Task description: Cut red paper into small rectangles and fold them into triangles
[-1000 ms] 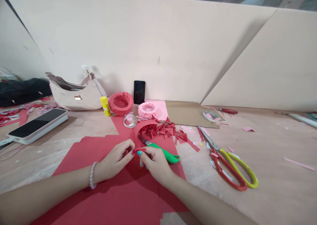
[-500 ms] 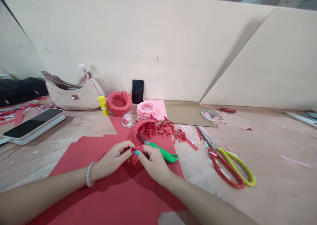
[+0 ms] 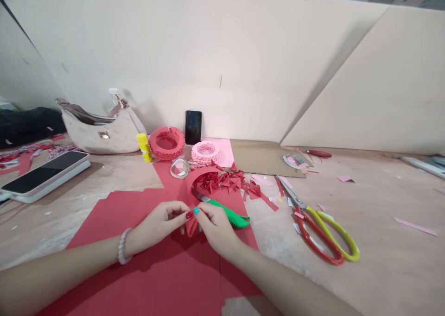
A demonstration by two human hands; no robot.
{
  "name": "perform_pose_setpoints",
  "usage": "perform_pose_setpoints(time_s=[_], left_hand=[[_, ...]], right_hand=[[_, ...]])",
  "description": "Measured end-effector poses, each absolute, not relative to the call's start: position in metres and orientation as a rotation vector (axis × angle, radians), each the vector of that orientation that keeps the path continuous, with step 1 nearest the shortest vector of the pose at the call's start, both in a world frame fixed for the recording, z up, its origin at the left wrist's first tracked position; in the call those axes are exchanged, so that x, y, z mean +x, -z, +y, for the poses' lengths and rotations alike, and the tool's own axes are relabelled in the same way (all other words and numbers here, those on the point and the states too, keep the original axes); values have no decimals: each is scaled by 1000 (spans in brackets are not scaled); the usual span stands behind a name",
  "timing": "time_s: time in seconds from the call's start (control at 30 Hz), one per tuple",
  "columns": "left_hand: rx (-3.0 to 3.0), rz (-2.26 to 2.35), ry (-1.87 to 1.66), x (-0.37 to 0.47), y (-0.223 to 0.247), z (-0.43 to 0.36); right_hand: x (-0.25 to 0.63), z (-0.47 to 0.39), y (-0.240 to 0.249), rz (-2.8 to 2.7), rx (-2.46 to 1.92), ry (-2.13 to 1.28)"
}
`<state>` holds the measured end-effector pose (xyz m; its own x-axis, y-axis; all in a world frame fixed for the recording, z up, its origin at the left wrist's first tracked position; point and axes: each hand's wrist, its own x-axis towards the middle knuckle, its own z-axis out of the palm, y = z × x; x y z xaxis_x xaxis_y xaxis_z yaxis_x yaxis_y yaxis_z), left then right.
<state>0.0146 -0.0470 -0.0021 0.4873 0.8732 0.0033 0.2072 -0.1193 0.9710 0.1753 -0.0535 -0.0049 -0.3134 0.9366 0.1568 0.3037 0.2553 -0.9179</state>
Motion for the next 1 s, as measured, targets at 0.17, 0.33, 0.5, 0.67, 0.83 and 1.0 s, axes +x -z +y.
perform_pose_setpoints(time_s=[0.17,0.33,0.5,0.67,0.83,1.0], left_hand=[[1598,976,-738,14,1,-44],[1617,938,-776,14,-2,-44],[1516,949,-825,15,-6,-45],[1477,932,-833,13,-4,-44],[1455,892,-813,13,-3,-43],[1468,896,-820,13,-4,-44]], right_hand=[[175,-54,9,-1639,-1119,-1215],[178,-52,12,-1564,-1060,-1356],[181,-47,12,-1454,-891,-1494],[181,-46,12,-1413,-886,-1589],[180,-47,10,-1425,-893,-1603],[179,-48,7,-1472,-968,-1538]])
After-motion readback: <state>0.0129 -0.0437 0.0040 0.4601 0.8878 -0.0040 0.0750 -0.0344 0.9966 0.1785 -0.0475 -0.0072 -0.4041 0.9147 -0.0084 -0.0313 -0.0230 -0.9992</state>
